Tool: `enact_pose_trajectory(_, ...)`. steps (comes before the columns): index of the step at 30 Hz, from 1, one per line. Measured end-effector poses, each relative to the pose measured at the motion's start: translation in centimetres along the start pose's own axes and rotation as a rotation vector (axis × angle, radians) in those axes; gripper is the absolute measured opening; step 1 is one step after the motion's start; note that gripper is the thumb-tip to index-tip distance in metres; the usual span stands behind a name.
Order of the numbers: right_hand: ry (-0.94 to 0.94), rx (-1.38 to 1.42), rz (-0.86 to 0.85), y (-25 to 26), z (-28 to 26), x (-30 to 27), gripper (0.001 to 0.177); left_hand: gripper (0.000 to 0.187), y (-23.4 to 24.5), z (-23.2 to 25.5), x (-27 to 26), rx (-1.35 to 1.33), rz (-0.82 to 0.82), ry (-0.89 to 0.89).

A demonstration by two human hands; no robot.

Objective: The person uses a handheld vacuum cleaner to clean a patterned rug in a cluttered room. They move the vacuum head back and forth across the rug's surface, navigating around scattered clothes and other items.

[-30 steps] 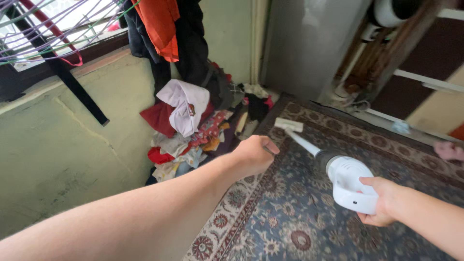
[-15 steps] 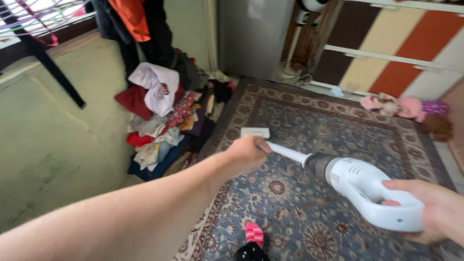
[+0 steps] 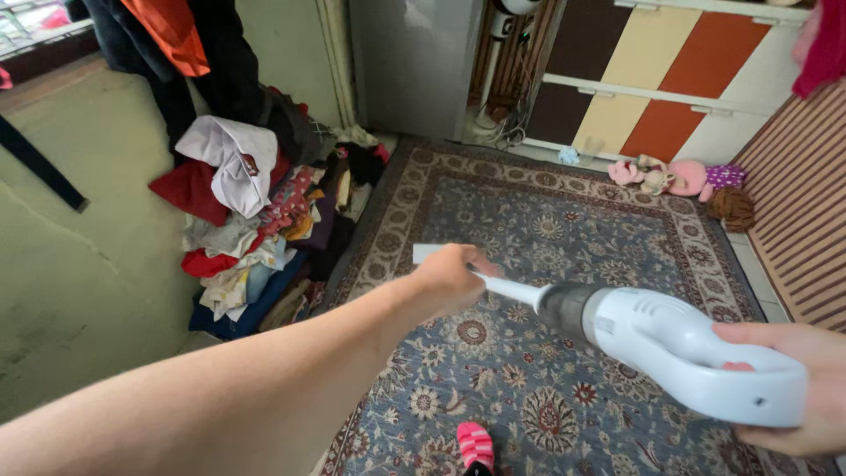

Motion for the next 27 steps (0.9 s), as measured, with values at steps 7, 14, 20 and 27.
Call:
enact_pose_trajectory(7, 0.163, 0.071, 0.159, -10.6, -6.1, -2.3, 0.020, 0.030, 2.3, 0.3, 6.7, -0.042, 0.119, -0.005)
enact_pose_trajectory(14, 0.182, 0.060, 0.165, -20.4, -16.8, -1.3, 0.018, 0.037, 5.4, 1.8, 13.7, -0.126, 0.225, 0.067)
enact_pose_trajectory(20, 0.145, 0.236, 0.267, -27.1, -25.2, 0.6, 0.026, 0.036, 7.5, 0.8, 17.0, -0.254, 0.252, 0.198)
enact_pose_trajectory(27, 0.187, 0.257, 0.312, -32.6, -33.5, 3.7, 0.028, 0.035, 9.0, -0.3, 19.3, -0.155, 0.381, 0.207)
Point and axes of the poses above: each hand's wrist, its own x-axis towards the middle knuckle, its own y-axis out of the back of the hand, z = x × y, the point moved 7 cm from there along x, towards the middle knuckle, and after that the axes turned 3 degrees about -x, right-handed, at the moved point
